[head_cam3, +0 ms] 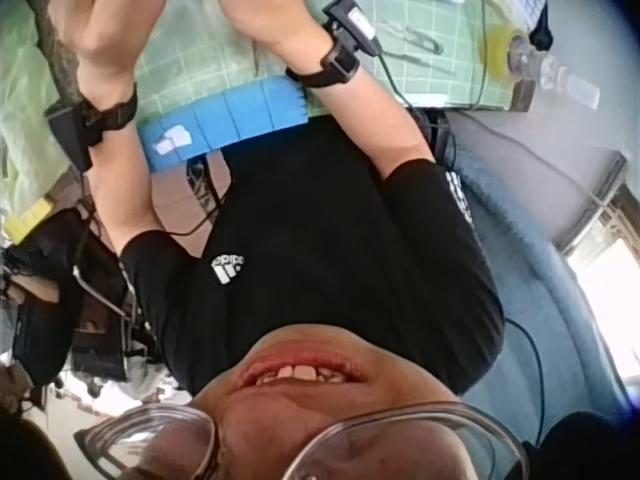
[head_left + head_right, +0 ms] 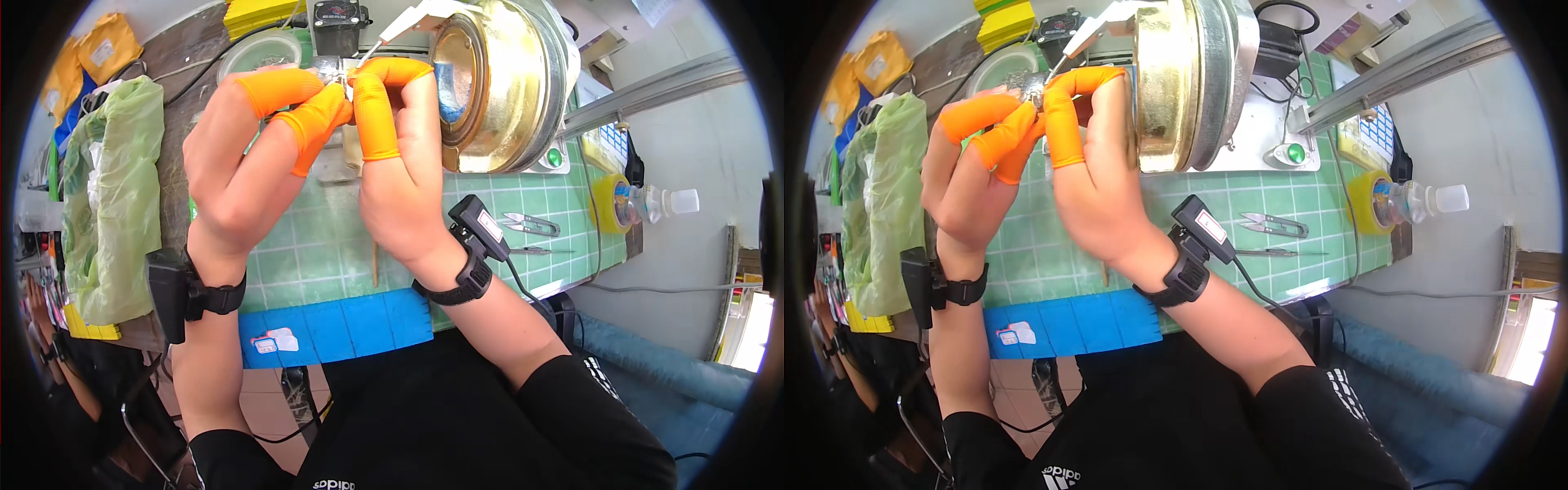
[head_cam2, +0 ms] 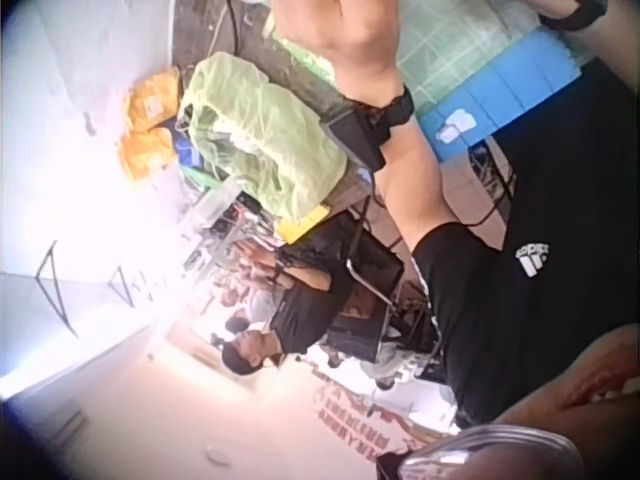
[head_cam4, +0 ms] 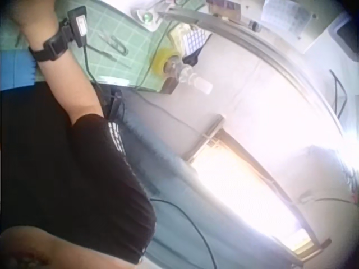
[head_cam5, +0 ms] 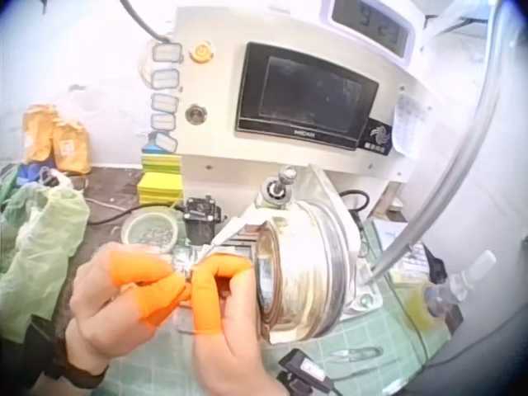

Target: Assembling fine wires and connectors using glue and precision tools.

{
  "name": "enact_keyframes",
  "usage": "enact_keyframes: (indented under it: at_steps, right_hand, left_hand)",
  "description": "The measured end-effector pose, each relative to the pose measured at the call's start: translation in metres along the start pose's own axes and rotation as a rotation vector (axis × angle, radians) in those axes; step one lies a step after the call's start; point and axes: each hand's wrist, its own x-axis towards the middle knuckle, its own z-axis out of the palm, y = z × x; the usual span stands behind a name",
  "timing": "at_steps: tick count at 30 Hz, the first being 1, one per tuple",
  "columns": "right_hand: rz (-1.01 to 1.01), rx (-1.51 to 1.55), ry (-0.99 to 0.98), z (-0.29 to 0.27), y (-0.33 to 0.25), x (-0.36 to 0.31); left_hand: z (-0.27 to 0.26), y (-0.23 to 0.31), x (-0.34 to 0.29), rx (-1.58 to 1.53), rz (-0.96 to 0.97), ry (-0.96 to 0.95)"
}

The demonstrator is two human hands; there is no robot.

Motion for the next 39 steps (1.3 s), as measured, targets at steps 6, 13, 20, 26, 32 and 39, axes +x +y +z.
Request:
enact_keyframes:
  at_steps: [6, 13, 20, 26, 32, 39]
  right_hand:
    - [-0.087, -0.121, 0.035, 0.001, 0.007, 0.003]
    - [-0.103, -0.112, 0.032, 0.004, 0.002, 0.006]
    - [-0.142, -0.173, 0.043, 0.003, 0.007, 0.007]
    - [-0.09, -0.151, 0.049, 0.005, 0.005, 0.005]
    - [-0.099, -0.148, 0.056, 0.004, 0.006, 0.004]
    - [0.054, 0.071, 0.057, 0.005, -0.01, -0.002]
  left_hand:
    - [-0.008, 0.004, 0.003, -0.018, -0.033, -0.095]
    - [-0.008, 0.002, 0.002, -0.01, -0.047, -0.088]
    - [-0.008, 0.002, 0.002, -0.024, -0.041, -0.069]
    - [-0.01, -0.002, 0.003, -0.04, 0.01, -0.079]
    - [-0.01, 0.001, 0.004, -0.047, 0.019, -0.087]
    - [-0.009, -0.002, -0.001, -0.028, 0.008, -0.096]
